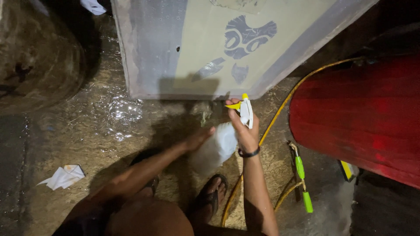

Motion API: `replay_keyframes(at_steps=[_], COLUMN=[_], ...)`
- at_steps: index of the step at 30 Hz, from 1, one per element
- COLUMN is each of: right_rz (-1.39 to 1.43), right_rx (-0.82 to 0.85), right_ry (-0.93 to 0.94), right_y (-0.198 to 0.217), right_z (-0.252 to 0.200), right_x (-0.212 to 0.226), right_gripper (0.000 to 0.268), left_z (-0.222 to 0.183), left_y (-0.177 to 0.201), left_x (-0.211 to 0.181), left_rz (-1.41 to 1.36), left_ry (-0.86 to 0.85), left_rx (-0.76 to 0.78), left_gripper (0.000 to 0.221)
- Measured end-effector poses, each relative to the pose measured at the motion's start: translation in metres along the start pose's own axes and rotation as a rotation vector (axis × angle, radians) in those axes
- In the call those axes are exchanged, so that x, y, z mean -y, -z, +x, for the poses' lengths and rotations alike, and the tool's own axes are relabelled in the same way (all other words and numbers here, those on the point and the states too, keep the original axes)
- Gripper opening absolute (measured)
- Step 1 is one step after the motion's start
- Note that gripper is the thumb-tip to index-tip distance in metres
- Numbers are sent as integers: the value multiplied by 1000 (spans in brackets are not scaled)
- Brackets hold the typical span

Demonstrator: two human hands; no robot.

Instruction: Washing out a screen printing design from a mesh screen using a high-pressure water sprayer and a spray bottle.

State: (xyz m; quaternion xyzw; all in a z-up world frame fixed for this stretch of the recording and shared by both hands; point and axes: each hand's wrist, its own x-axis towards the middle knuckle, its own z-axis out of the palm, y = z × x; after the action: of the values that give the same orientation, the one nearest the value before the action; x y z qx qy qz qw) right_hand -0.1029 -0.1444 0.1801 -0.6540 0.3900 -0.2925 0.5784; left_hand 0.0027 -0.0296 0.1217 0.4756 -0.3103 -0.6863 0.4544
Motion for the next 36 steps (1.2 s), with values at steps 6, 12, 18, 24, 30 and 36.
replay_keyframes(at_steps=[6,12,18,24,30,36], right_rz=[655,643,562,569,528,893], right_rx=[231,-49,-24,-162,-151,315], right_ry=[-87,-396,-407,-350,-372,-223], right_y=[45,44,33,54,49,45], right_z=[-20,-13,-21,-25,-26,-29], right_x=[-4,-12,-12,-64,-51,-39], right_gripper=[72,22,49,25,22,134], left_z=[37,27,8,-1,4,1], left_y=[36,57,60,63,65,56], left_x=[100,98,66,48,65,69], left_rz=[228,513,449,461,450,344], left_ry=[-199,-188,-178,-164,-165,-184], left_rx=[-108,-166,-193,-185,-187,-126], left_gripper=[49,57,56,59,60,55])
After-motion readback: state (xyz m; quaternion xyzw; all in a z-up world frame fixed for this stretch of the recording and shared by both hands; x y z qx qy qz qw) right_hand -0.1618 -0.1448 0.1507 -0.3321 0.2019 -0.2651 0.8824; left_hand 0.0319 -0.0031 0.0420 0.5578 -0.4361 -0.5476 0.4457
